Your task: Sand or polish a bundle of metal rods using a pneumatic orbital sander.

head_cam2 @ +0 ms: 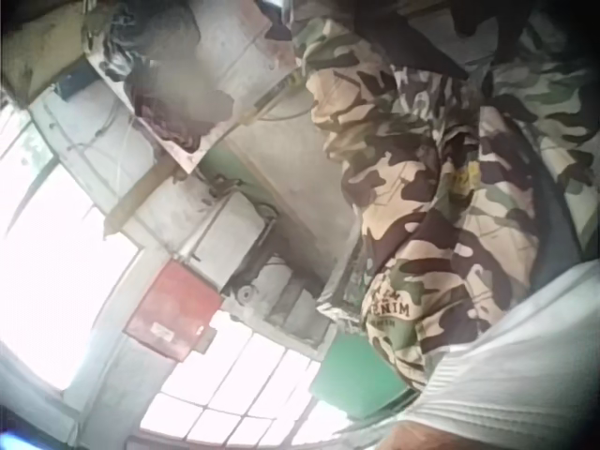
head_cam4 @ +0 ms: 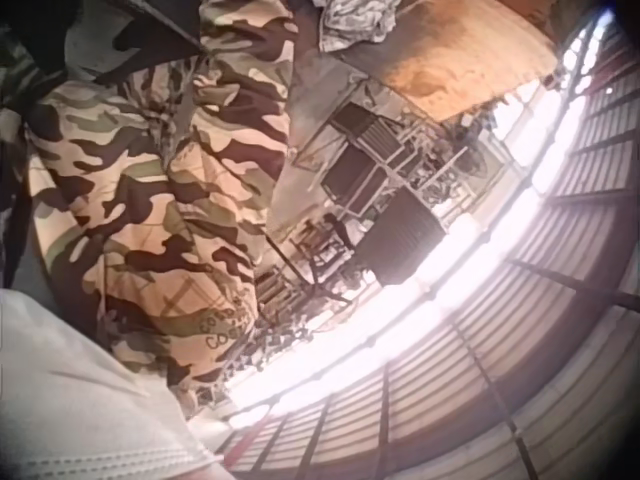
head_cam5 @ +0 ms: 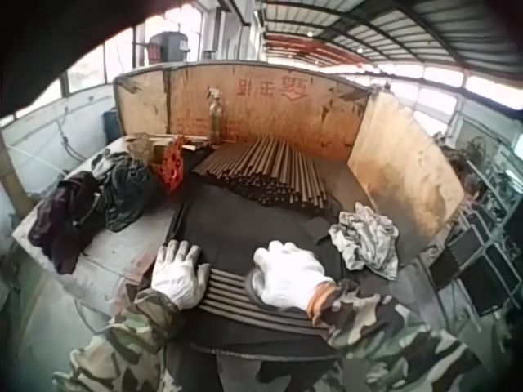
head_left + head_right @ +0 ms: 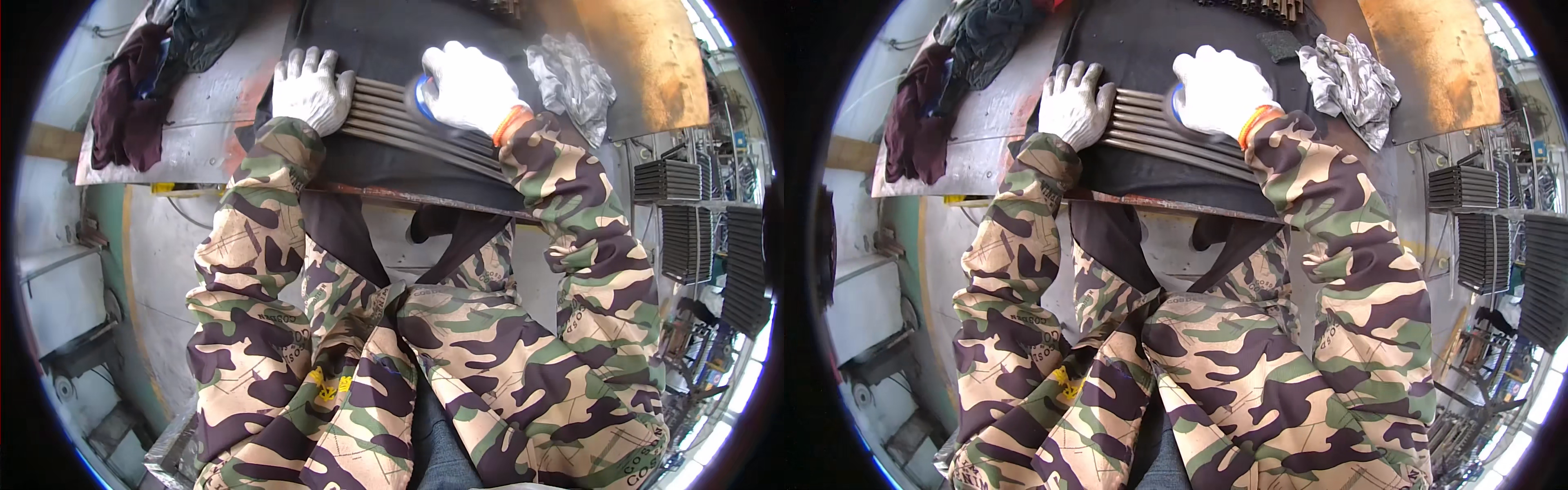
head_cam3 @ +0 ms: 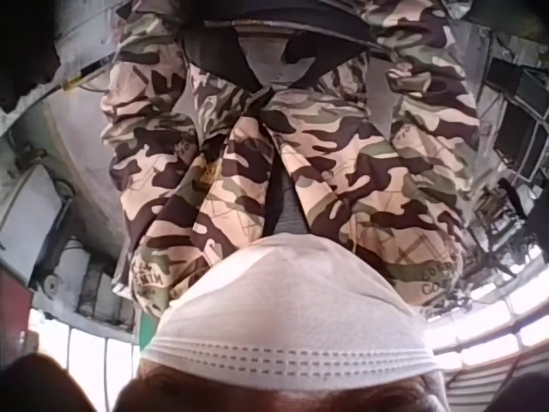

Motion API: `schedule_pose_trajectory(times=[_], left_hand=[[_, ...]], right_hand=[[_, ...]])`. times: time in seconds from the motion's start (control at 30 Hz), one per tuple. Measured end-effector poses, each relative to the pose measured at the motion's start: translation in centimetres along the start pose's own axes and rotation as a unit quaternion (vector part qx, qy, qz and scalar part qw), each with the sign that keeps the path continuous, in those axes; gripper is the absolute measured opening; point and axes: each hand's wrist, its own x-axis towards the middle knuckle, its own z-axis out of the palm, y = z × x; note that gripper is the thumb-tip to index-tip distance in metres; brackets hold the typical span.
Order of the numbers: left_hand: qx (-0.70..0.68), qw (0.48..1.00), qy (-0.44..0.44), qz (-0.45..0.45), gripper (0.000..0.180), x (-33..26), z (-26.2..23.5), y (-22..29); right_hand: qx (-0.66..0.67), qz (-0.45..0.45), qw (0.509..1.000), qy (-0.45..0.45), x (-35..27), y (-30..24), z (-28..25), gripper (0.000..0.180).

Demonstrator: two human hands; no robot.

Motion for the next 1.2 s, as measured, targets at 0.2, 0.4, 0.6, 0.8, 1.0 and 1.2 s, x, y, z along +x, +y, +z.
schedule_pose_trajectory(times=[0.2, 0.4, 0.6, 0.8, 1.0, 1.2], left_hand=[[-0.004, 1.0, 0.003, -0.006, 0.043, -0.5, 0.4, -0.5], [0.033, 0.999, -0.002, 0.008, 0.039, -0.7, 1.6, -1.3], [0.041, 0.995, -0.094, 0.004, 0.048, 0.9, -0.4, 0.0], [0.078, 0.988, 0.081, 0.106, 0.029, 0.0, 0.6, -0.8], [-0.096, 0.989, 0.009, 0.11, 0.038, -0.9, -0.4, -1.0], [-0.036, 0.985, 0.111, 0.13, 0.026, 1.2, 0.9, -0.1]], right_hand=[[0.048, -0.059, 0.997, 0.006, -3.5, -0.6, -0.8, 0.026], [0.013, 0.0, 1.0, -0.001, -4.0, 1.3, -0.2, 0.024], [-0.012, -0.002, 1.0, 0.028, -4.8, 3.5, -0.4, 0.024], [0.041, -0.066, 0.996, 0.046, -6.5, 2.4, -0.4, 0.021], [0.035, -0.058, 0.997, 0.046, -6.1, 0.9, -0.6, 0.022], [0.012, -0.052, 0.994, 0.094, -4.4, 2.1, -0.4, 0.029]])
